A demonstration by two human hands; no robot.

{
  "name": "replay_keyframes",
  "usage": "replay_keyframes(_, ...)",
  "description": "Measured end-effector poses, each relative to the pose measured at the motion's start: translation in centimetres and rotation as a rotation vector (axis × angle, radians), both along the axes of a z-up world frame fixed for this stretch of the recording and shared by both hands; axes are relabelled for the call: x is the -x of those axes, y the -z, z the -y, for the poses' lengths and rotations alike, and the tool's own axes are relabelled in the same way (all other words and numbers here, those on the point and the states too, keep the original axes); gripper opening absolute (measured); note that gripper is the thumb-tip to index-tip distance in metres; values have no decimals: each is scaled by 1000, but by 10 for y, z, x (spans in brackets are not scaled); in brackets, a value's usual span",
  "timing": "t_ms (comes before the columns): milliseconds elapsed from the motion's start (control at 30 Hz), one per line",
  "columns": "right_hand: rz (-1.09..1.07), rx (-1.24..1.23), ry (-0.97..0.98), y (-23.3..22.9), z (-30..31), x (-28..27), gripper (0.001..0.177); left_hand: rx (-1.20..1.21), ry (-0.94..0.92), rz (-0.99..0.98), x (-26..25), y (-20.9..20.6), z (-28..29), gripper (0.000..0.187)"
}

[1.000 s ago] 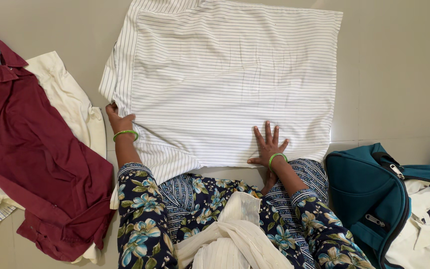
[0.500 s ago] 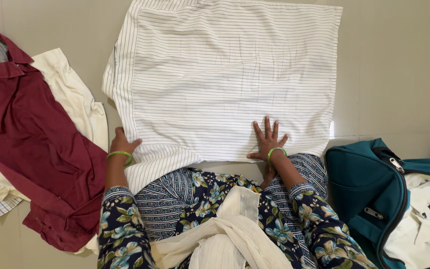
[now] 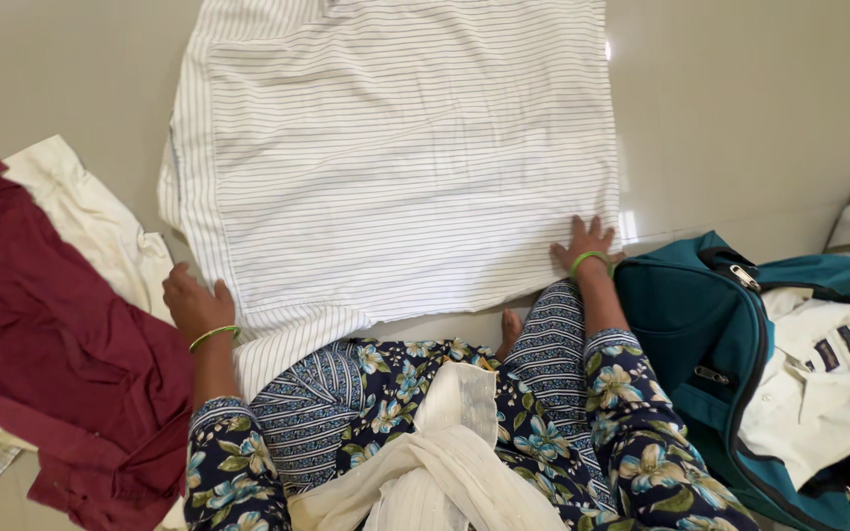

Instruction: The person sits on the floor and folds a white shirt with thin vertical stripes. They first button the shirt, then lay it flat, fold the sleeves inward, and fold the body into a compact rectangle.

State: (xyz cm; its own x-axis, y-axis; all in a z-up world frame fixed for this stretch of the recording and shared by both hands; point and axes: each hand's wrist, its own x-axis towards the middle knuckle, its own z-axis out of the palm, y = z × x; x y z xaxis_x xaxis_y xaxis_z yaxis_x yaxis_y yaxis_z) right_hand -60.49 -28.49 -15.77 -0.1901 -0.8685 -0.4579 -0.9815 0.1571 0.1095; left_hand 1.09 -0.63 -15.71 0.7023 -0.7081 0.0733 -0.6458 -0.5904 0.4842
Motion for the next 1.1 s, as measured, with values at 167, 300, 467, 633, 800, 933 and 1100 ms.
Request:
replay_keyframes(167,50,-55,-372,-13,-39,-92,102,-117,428,242,27,-2,58,75)
replay_keyframes(300,91,-136,-417,-44,-61,-136,116,-496,461,283,27,-11,95,115)
replay_keyframes(467,125,-105,-174,-43,-33,-100,141,-773,351,153,-1,-14,103,144)
replay_keyframes(633,151,-109,4,-28,-6,-52,155,-822,311,88,-12,-10,95,152)
replay_keyframes(800,128,-120,-91,-25,15,-64,158,-852,262,58,-16,-15,86,152)
replay_keyframes(933,100,-131,-172,-26,28,-66,156,-840,245,108,-16,-12,83,151)
replay_keyframes(1100,94,-122,-157,-23,27,-17,155,-725,200,127,-9,-4,64,143)
